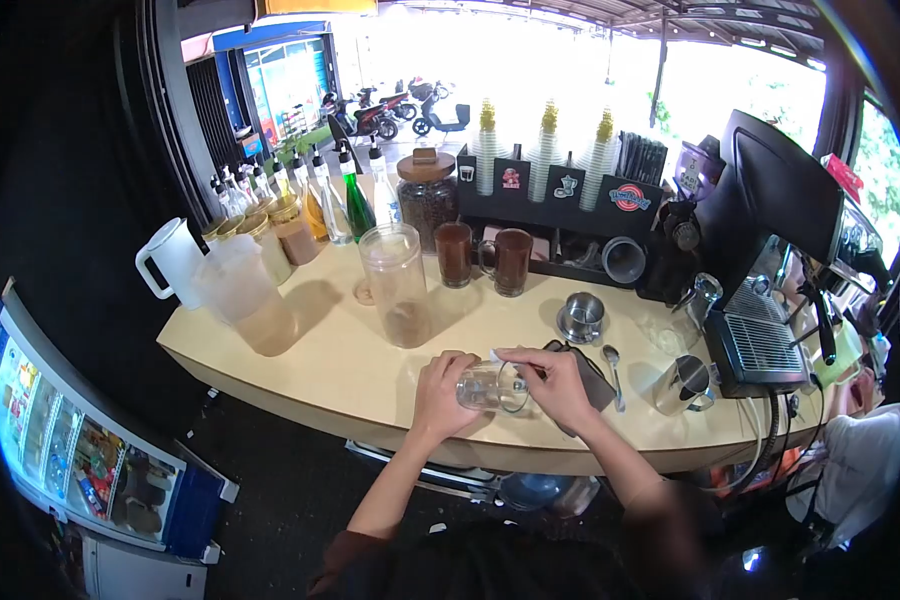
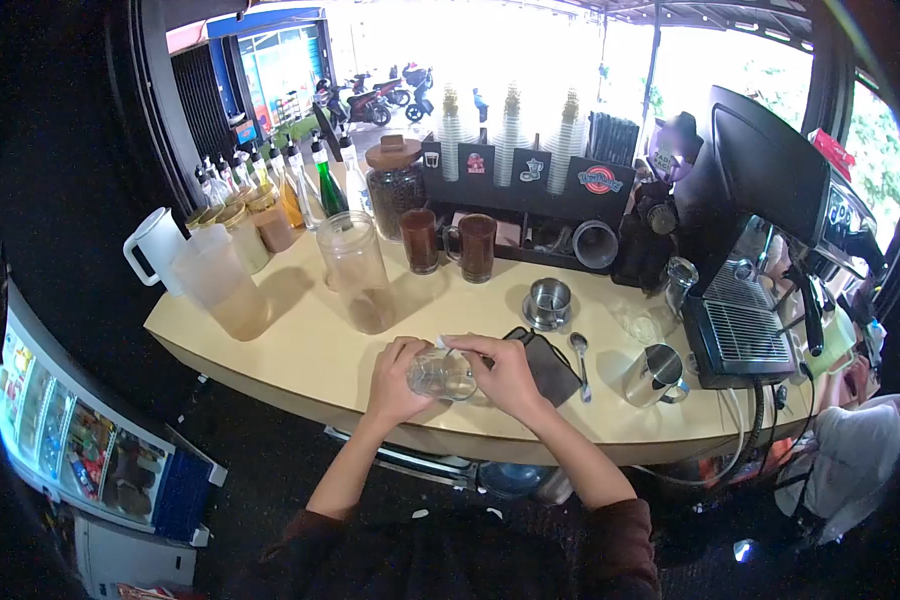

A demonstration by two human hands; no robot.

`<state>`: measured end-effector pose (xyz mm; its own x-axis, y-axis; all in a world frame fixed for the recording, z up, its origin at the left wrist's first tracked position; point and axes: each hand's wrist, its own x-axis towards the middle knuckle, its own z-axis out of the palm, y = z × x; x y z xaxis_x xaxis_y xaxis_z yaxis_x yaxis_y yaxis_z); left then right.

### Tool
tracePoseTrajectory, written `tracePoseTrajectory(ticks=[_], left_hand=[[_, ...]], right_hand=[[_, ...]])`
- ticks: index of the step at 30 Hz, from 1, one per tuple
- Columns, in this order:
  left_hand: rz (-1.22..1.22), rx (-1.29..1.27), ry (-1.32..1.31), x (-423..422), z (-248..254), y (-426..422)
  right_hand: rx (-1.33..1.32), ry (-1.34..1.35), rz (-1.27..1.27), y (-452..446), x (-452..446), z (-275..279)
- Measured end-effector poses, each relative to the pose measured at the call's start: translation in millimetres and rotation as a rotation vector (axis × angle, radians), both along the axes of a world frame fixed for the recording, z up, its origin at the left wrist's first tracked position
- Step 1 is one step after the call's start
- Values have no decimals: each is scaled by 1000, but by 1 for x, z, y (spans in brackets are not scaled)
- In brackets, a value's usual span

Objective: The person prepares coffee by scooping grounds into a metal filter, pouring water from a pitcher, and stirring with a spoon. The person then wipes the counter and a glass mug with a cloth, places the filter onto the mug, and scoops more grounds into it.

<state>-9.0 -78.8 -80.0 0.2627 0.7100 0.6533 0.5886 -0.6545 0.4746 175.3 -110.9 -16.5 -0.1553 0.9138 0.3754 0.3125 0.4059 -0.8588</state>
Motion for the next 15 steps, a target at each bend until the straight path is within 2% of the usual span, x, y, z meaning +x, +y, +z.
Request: tracePoseTrajectory(ticks=[2,5,8,10,11,13,15], left_hand=[[13,10,10,0,-3,3],[111,111,24,1,-14,8],[103,49,-125,5,-17,12],[-13,-218,-482,8,-30,25],[-16,-221,-481,11,-36,30],[-56,-311,-613,16,-44,36],[-50,-342,-613,20,-42,37]], right_hand=[[96,-40,4,-1,-1,0],[241,-86,150,-7,-1,-3],[131,-15,208,-7,1,-3],[-126,356,95,11,10,-15],[-245,333,7,23,20,-17],[-257,345,-28,56,40,-48],[-267,357,-64,81,48,-71]])
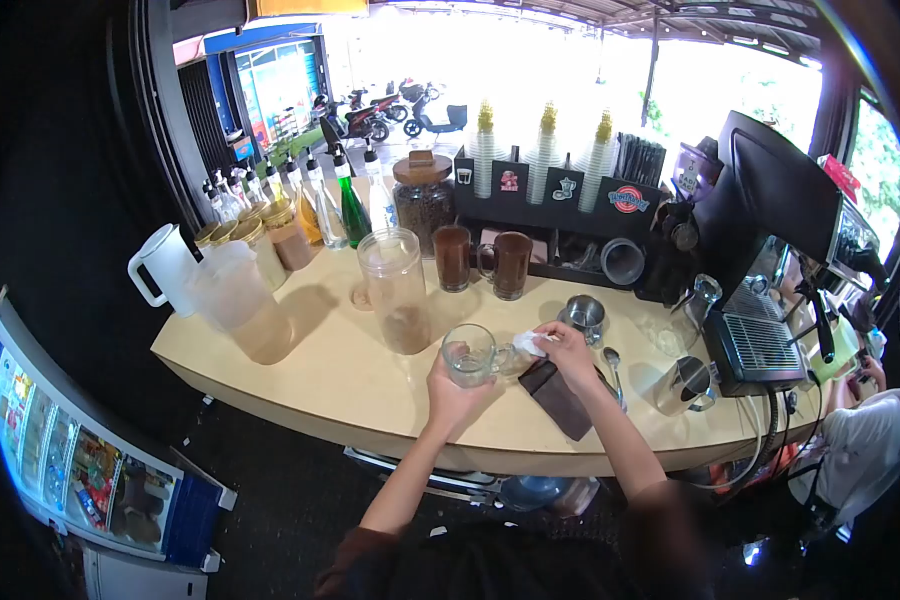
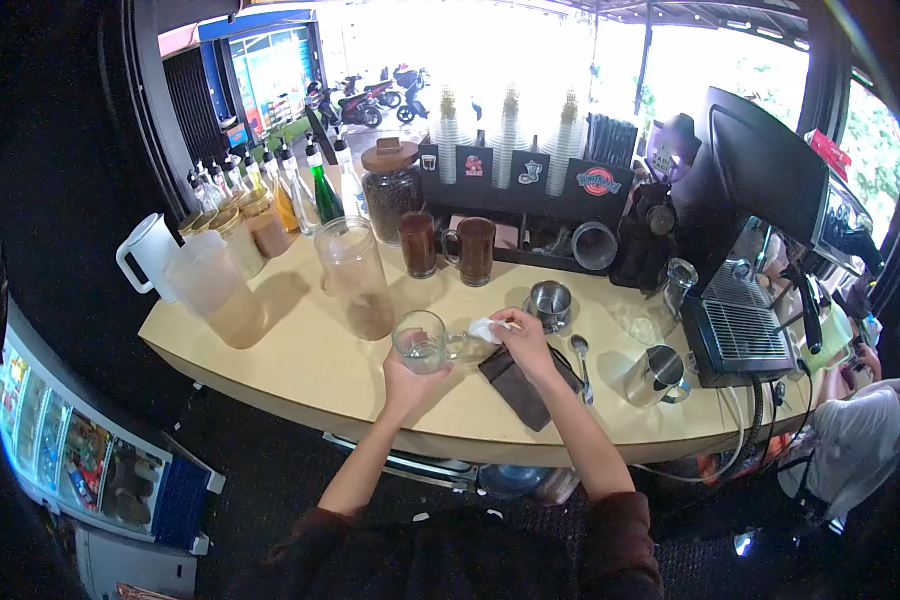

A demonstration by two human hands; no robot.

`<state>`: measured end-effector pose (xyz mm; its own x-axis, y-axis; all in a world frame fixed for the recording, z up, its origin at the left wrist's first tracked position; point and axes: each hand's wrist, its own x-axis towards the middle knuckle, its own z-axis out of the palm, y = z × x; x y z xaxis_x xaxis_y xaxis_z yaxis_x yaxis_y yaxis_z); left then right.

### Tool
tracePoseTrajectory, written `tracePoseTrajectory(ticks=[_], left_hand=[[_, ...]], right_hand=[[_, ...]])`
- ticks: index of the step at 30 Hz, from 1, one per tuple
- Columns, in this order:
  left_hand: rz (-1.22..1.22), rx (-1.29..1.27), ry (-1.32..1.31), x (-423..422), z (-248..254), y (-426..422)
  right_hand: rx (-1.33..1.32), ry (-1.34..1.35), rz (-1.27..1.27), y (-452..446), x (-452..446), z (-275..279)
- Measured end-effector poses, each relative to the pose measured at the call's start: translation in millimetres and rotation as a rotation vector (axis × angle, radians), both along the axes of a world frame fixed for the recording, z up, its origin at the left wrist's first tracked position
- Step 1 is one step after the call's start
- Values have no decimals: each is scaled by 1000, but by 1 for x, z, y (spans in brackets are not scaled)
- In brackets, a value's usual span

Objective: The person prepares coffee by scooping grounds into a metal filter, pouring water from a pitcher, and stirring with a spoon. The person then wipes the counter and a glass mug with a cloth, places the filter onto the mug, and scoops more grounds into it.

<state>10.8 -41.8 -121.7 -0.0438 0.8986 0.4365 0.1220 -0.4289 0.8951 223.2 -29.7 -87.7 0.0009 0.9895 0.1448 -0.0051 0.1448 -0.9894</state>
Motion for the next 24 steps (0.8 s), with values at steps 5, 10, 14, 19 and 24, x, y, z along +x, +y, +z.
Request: tracePoseTrajectory(ticks=[5,10,14,19,24], left_hand=[[-33,-26,24,3,-4,2],[-129,-38,-34,1,0,0],[-201,87,-169,-5,-22,13],[-283,-119,-1,-21,3,6],[83,-4,242,6,14,-8]], right_hand=[[79,27,-52,38,-1,-35],[128,-336,-118,33,-3,-32],[156,-387,-76,0,-1,-20],[252,-392,-151,-36,15,11],[401,-508,-481,-22,65,14]])
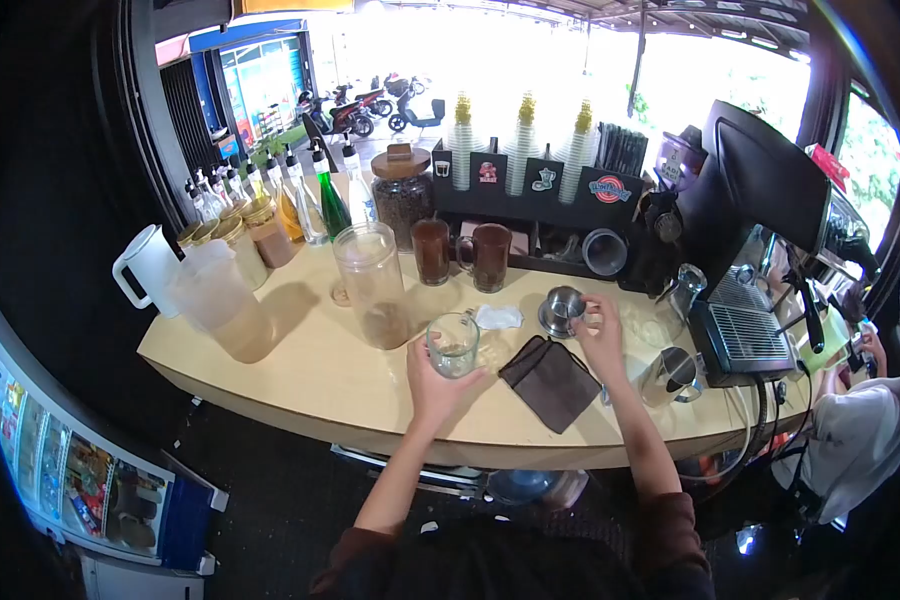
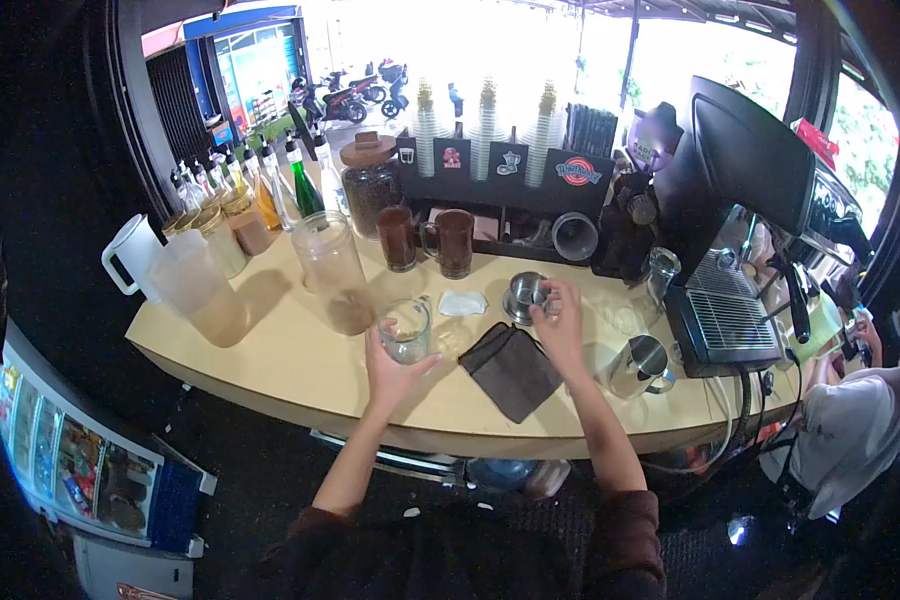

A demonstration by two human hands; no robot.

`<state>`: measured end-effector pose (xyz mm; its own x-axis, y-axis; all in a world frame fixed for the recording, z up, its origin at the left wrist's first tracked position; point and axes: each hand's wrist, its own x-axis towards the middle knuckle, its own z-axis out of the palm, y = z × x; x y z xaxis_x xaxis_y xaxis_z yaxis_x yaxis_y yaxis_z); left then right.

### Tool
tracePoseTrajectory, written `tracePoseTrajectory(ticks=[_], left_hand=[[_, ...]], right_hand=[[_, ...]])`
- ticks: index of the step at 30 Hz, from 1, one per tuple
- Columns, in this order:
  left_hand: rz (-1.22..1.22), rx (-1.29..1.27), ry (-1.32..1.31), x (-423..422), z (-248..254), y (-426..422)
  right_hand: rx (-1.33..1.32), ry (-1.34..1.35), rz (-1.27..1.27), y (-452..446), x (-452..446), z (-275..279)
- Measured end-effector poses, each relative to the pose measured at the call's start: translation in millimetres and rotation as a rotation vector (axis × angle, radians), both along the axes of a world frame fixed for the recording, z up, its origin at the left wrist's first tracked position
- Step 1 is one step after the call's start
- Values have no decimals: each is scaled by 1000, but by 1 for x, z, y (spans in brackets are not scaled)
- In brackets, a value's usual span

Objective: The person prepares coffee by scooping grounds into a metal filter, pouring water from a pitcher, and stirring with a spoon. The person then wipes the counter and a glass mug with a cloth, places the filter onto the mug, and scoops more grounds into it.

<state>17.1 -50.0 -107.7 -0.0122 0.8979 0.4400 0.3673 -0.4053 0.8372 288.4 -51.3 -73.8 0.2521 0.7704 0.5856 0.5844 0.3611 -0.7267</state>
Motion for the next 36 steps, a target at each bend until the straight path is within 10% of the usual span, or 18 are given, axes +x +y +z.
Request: tracePoseTrajectory(ticks=[12,17,22,36], left_hand=[[-272,-158,-206,1,-18,-26],[-193,-23,7,-23,1,-18],[-262,284,157,-26,30,8],[-254,-25,-143,-15,1,20]], right_hand=[[-203,164,182,3,-3,-33],[29,-353,-146,20,13,-10],[-267,-21,326,53,40,-9],[-130,86,134,42,19,-34]])
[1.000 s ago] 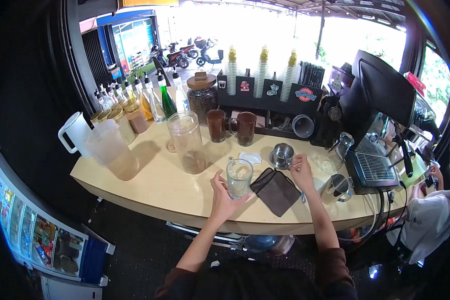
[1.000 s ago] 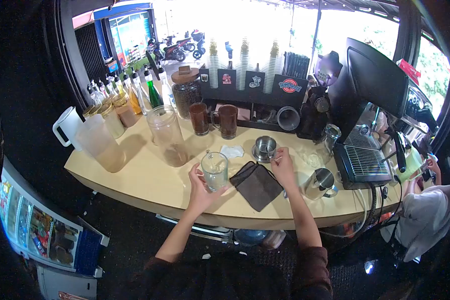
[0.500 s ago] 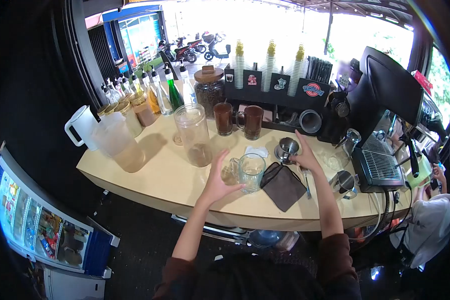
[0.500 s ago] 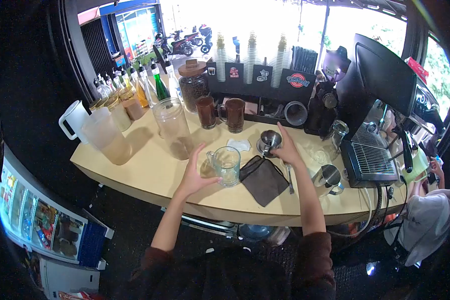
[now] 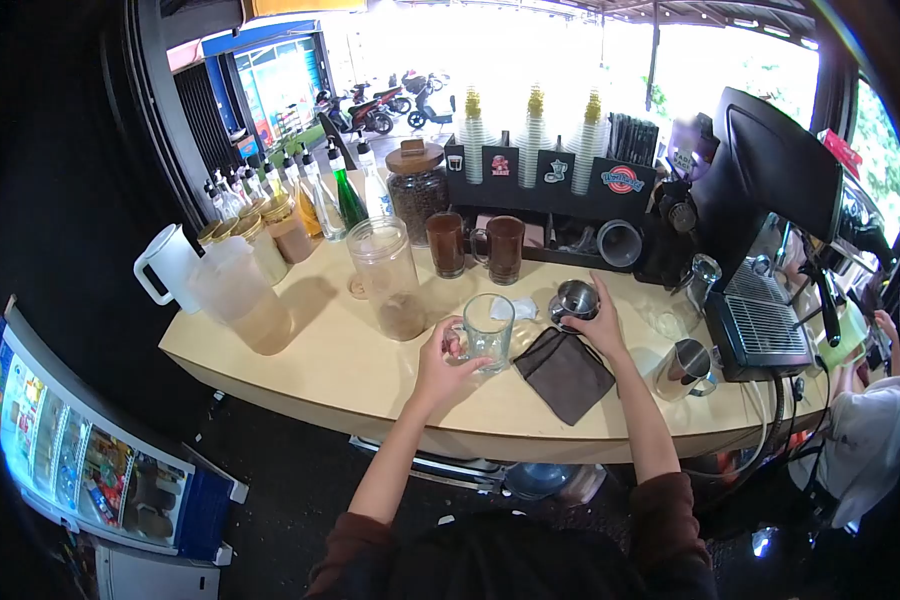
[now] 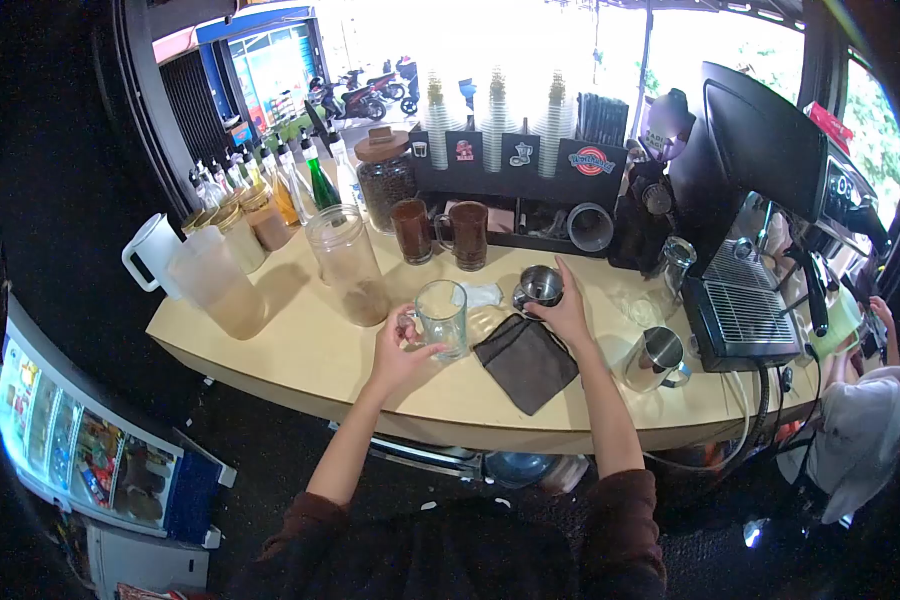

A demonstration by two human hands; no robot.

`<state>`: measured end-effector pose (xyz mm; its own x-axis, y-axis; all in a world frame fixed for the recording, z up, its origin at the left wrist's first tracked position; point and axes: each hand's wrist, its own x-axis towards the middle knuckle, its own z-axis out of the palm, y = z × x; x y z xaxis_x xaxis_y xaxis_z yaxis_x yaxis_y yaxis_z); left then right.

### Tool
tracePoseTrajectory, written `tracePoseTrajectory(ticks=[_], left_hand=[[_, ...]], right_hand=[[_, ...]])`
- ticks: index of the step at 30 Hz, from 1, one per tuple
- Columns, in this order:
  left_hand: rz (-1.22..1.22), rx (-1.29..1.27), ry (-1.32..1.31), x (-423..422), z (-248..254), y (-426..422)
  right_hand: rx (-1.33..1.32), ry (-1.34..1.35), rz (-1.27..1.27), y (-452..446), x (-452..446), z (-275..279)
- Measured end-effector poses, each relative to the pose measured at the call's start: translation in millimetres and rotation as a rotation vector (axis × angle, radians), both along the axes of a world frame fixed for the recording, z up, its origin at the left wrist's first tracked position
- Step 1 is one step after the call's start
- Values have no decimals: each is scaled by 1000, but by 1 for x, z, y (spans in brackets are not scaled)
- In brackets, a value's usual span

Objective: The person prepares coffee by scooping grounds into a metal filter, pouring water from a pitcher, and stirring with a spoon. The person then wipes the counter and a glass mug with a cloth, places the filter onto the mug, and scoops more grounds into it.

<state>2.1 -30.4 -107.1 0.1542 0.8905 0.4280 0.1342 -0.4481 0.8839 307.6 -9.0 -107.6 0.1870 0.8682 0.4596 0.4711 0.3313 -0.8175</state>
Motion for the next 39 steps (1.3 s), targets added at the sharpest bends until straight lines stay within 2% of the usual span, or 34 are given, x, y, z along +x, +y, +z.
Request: tracePoseTrajectory(ticks=[5,8,13,14,21,30,35,39], left_hand=[[-10,25,-30,-2,-30,11],[-19,19,-54,-1,-31,11],[-57,-14,24,-4,-34,14],[-58,-14,24,-4,-35,15],[-60,-25,37,-5,-29,11],[-32,-88,48,-3,-11,-1],[-74,-107,-18,-1,-9,-2],[-45,-69,39,-2,-14,1]], right_hand=[[79,32,-90,-1,-5,1],[156,32,-134,-6,-10,18],[202,122,-31,-28,-43,72],[240,46,-32,-28,-47,75],[237,39,134,-41,-113,98],[247,26,99,-29,-145,80],[333,-94,30,-32,-148,72],[348,-119,2,-32,-152,70]])
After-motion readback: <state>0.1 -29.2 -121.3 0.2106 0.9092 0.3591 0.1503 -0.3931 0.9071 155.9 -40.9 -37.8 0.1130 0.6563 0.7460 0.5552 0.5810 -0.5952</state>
